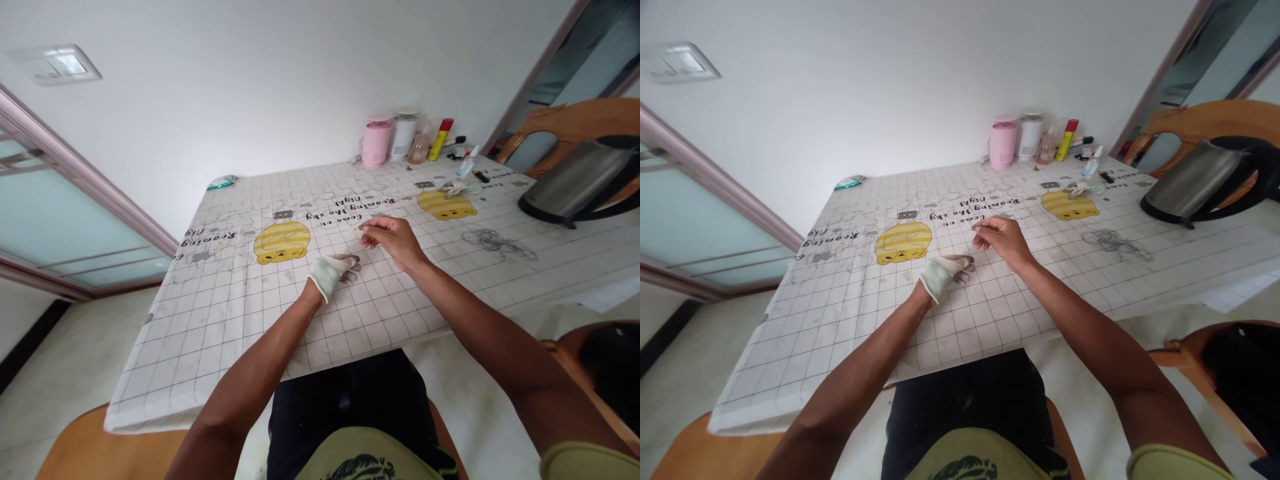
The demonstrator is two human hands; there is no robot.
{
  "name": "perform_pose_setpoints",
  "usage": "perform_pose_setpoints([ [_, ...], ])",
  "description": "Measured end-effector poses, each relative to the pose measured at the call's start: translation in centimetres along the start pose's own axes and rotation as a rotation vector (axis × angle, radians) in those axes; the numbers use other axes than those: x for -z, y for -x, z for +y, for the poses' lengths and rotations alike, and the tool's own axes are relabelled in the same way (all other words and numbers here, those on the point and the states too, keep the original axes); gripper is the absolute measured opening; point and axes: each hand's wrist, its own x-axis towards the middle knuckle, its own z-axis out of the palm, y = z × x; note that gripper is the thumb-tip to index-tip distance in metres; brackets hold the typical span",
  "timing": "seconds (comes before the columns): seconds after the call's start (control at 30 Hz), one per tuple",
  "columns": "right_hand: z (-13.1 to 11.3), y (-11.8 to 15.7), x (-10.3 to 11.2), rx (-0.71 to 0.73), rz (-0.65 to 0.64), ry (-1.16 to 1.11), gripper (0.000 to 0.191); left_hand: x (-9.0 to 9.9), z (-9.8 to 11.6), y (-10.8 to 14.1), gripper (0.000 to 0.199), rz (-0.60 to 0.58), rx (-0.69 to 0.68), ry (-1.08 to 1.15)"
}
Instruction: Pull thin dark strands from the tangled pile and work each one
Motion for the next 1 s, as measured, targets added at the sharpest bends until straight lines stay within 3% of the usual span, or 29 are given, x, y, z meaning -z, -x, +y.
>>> perform_pose_setpoints([
  [0.23, 0.3, 0.9, 0.3, -0.031, -0.021, -0.024, 0.035, -0.4, 0.5, -0.3, 0.015, 0.094, 0.011, 0.049],
  [0.4, 1.9, 2.6, 0.8, -0.031, -0.043, -0.035, 0.046, -0.7, 0.7, -0.4, 0.015, 0.126, 0.014, 0.003],
  [0.53, 3.7, 2.2, 0.5, -0.119, -0.125, -0.123, 0.043, -0.7, 0.3, -0.5, 0.014, 0.073, 0.017, -0.004],
  [0.67, 4.1, 1.1, -0.1, -0.157, -0.211, -0.201, 0.037, -0.7, 0.1, -0.5, 0.013, 0.039, 0.016, -0.021],
  [0.87, 3.3, 1.4, 0.2, -0.069, -0.34, -0.31, 0.045, -0.6, 1.1, 0.4, 0.019, 0.135, 0.006, -0.027],
  [1.0, 3.7, 1.8, 0.1, -0.14, -0.277, -0.194, 0.04, -1.0, 1.3, 1.4, 0.02, 0.205, -0.066, -0.141],
])
